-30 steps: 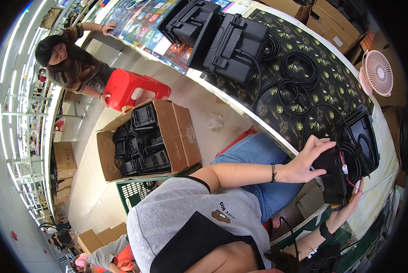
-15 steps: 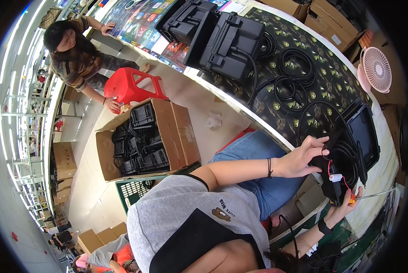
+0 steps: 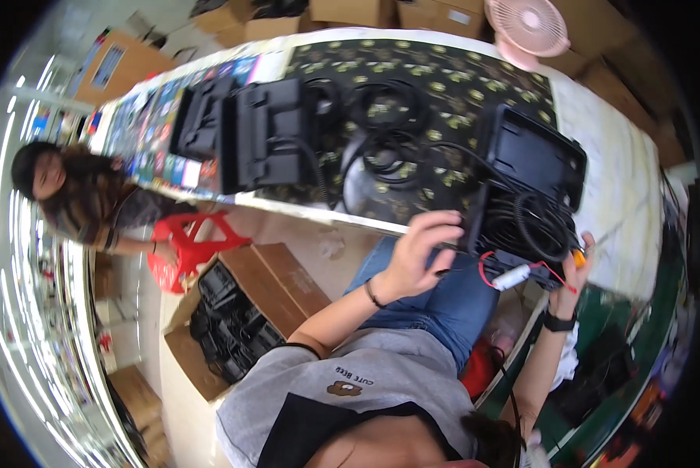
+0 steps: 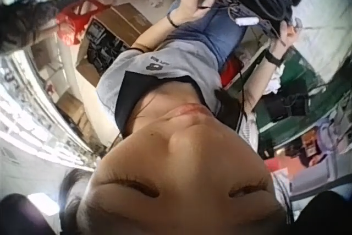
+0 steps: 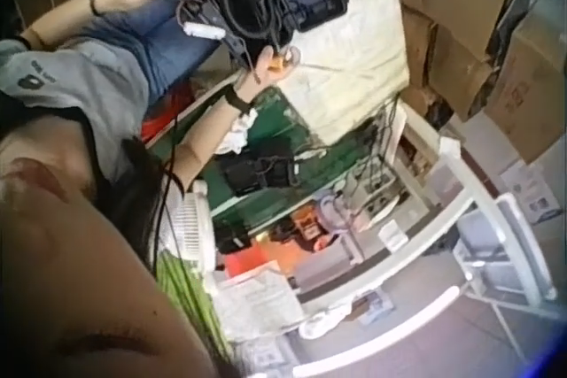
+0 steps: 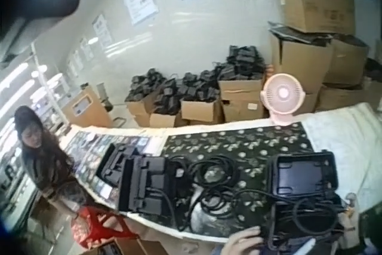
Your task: Assembling a black plastic electronic enclosure or junction box using a screwdriver.
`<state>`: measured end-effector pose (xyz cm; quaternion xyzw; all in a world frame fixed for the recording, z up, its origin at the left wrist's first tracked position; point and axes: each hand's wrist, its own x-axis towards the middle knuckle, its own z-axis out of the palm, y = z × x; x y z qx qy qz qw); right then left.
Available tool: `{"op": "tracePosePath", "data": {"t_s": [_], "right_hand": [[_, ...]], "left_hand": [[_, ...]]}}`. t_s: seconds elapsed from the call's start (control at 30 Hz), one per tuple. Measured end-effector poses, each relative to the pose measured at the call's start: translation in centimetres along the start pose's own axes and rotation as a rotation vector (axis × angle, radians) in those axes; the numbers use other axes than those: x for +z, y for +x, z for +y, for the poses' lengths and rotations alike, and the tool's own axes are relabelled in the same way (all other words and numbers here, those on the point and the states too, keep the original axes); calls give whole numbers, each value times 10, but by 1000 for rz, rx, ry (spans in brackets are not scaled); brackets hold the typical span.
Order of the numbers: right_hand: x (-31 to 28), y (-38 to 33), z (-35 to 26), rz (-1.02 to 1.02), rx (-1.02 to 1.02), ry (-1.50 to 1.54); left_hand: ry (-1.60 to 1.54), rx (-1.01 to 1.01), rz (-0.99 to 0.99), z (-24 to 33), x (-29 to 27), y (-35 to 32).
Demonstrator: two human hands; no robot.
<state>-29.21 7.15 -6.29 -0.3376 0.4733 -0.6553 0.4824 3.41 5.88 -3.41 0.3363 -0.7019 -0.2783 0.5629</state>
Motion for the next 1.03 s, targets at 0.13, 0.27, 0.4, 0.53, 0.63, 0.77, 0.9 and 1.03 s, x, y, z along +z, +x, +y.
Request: {"op": "tracePosePath", "data": {"t_s": [0.13, 0.27, 0.4, 0.53, 0.63, 0.77, 0.9, 1.03], "right_hand": [[14, -2, -5, -26, -71, -27], [3, 0, 5, -19, -147, -143], [2, 2, 4, -67, -98, -115], [8, 1, -3, -85, -161, -181], [14, -2, -10, -71, -128, -185], [15, -1, -10, -106, -119, -211], [17, -1, -7, -67, -97, -173], [12, 2, -3, -64, -56, -168]], "left_hand": [[54, 170, 53, 8, -1, 11], [160, 304, -78, 24, 4, 27], [263, 316, -155, 44, 8, 64], [426, 395, -506, 53, 21, 99], [186, 491, -257, 46, 21, 111], [41, 212, 12, 56, 9, 135], [-366, -42, 170, 21, 6, 152], [-732, -307, 430, -20, -5, 167]]}}
